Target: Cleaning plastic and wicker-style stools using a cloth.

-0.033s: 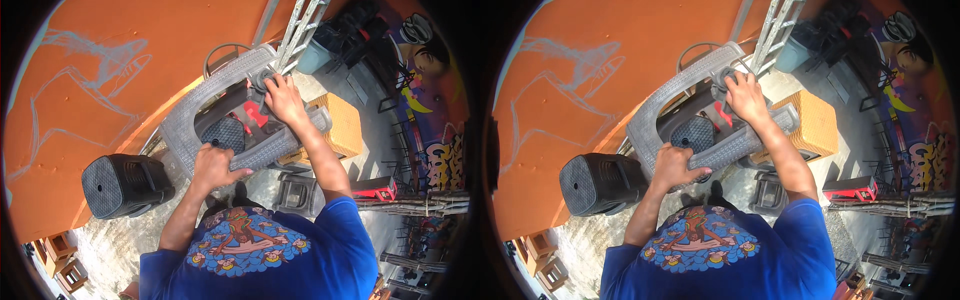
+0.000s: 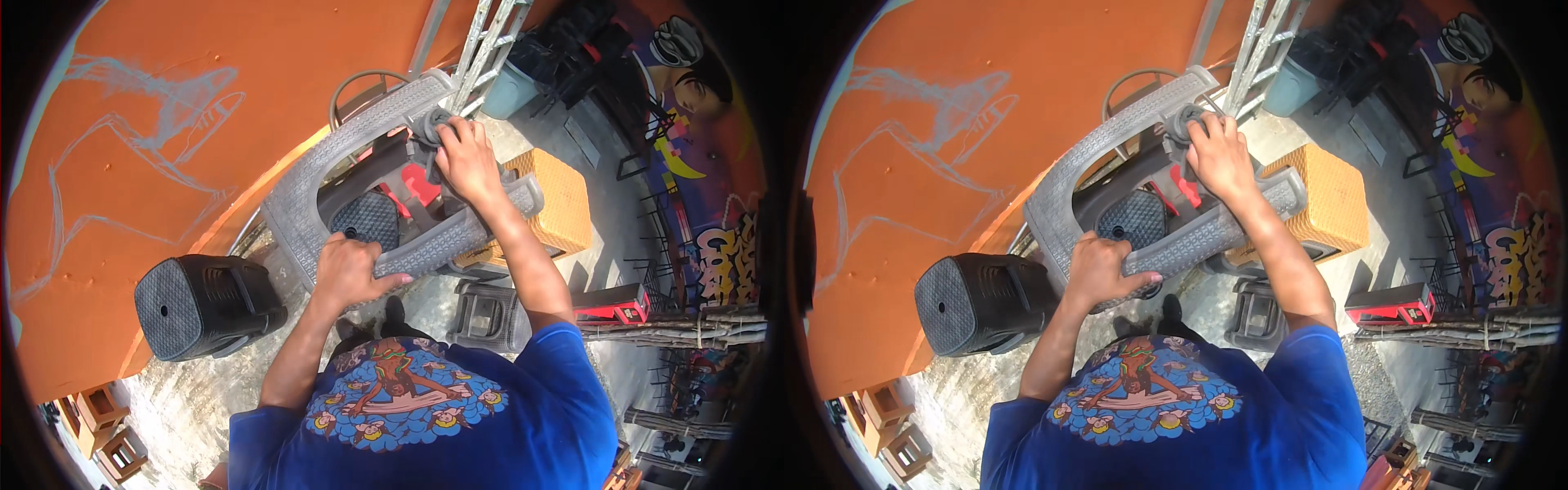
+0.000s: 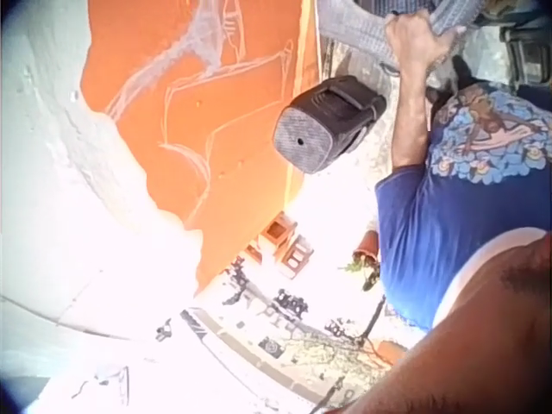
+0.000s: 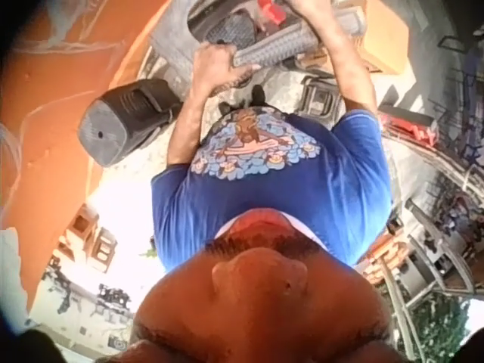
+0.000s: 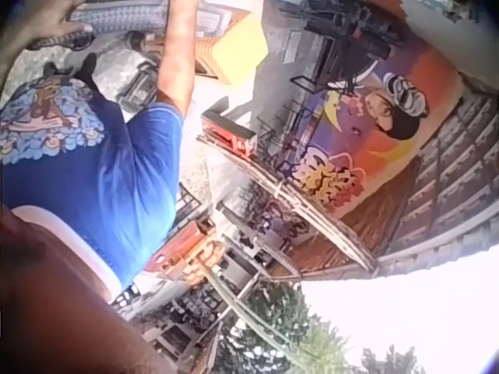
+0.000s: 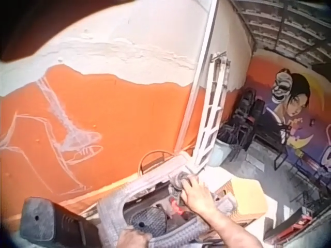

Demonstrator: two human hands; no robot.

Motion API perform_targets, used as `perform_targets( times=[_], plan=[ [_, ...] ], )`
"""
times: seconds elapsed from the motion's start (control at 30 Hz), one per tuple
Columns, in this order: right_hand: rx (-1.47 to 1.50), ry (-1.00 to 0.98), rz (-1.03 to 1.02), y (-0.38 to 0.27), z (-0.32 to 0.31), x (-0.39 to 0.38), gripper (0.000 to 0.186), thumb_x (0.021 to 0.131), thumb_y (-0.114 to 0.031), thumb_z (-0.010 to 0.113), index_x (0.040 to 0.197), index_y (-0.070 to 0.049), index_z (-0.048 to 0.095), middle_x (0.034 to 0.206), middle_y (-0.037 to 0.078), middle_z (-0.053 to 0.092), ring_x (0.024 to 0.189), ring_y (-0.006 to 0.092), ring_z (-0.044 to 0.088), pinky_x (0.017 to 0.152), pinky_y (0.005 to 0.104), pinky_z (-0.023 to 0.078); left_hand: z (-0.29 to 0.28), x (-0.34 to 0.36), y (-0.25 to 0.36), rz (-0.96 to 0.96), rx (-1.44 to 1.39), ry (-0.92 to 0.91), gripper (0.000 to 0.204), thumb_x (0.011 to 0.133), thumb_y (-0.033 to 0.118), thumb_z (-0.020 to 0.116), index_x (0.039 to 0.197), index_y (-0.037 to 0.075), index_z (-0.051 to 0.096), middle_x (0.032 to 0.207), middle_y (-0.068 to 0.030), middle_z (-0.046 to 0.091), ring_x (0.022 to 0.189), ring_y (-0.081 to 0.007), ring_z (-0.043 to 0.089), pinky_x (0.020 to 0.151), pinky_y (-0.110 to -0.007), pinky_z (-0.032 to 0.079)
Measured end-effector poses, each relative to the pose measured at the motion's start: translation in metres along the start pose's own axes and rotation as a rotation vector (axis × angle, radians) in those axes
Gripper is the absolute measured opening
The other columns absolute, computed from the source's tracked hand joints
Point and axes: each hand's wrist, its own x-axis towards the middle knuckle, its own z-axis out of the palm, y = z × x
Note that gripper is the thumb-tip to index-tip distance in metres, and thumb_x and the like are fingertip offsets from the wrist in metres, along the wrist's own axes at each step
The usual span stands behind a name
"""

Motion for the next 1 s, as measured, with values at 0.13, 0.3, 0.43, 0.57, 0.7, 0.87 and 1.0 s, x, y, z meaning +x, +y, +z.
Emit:
perform_targets(
  times=[0.13,0.3,0.43,0.57,0.7,0.87,1.0],
  plan=[
    [0.063,0.402,-0.057,0.018,-0.019,-0.009,0.038,0.074,-0.003,0.064,0.110,0.005,0.055,0.110,0.023,0.058,0.096,0.0412,0.055,0.086,0.0483,0.046,-0.002,0.009,-0.004,0.055,-0.008,0.032,0.062,0.069,0.067,0.072,0.062,0.006,0.063,0.053,-0.0133,0.059,0.056,-0.0323,0.061,0.069,-0.041,0.044],
    [0.788,0.832,0.318,0.028,-0.048,0.012,0.024,0.093,-0.001,0.045,0.114,0.004,0.055,0.108,0.012,0.064,0.100,0.0223,0.062,0.092,0.0313,0.048,0.007,0.009,-0.008,0.107,-0.096,0.112,0.062,0.070,0.065,0.072,0.068,0.003,0.062,0.065,-0.0144,0.062,0.066,-0.0318,0.063,0.074,-0.040,0.045],
    [1.001,1.001,0.254,0.000,-0.129,0.046,0.029,0.097,-0.008,0.046,0.121,0.006,0.054,0.116,0.016,0.065,0.099,0.0235,0.066,0.094,0.0392,0.054,-0.004,-0.005,-0.028,-0.047,-0.140,0.565,0.046,0.075,0.036,0.081,0.095,-0.001,0.063,0.092,-0.0169,0.064,0.095,-0.0343,0.058,0.085,-0.044,0.045],
    [1.416,0.765,0.219,-0.058,-0.164,0.029,0.037,0.100,-0.015,0.044,0.132,0.003,0.047,0.127,0.021,0.058,0.108,0.0322,0.063,0.099,0.0447,0.051,-0.020,0.006,-0.074,-0.387,0.064,0.712,0.073,0.076,0.024,0.082,0.137,0.003,0.048,0.127,-0.0206,0.053,0.117,-0.0406,0.051,0.097,-0.045,0.045],
    [1.308,0.452,-0.064,-0.172,-0.077,0.031,0.037,0.095,-0.011,0.048,0.130,0.000,0.048,0.121,0.022,0.058,0.102,0.0336,0.063,0.094,0.0452,0.050,0.026,-0.019,-0.147,-0.491,-0.866,0.609,0.083,0.087,0.032,0.074,0.152,0.005,0.032,0.154,-0.0233,0.033,0.146,-0.0312,0.027,0.116,-0.040,0.027],
    [0.313,-0.273,-0.383,-0.195,0.010,-0.023,0.061,0.083,-0.032,0.072,0.128,0.002,0.049,0.135,0.025,0.045,0.129,0.0394,0.044,0.108,0.0588,0.031,0.044,-0.015,-0.169,-0.462,-1.187,0.673,0.065,0.095,0.027,0.063,0.151,0.007,0.036,0.156,-0.0187,0.031,0.146,-0.0232,0.025,0.117,-0.036,0.024],
    [0.313,-0.353,-0.369,-0.200,0.001,-0.034,0.079,0.077,-0.048,0.075,0.135,-0.003,0.045,0.137,0.026,0.040,0.132,0.0438,0.036,0.105,0.0631,0.028,0.018,0.008,-0.189,-0.601,-1.021,0.460,0.065,0.095,0.041,0.064,0.146,0.008,0.043,0.142,-0.0144,0.050,0.130,-0.0207,0.048,0.108,-0.035,0.037]
  ],
)
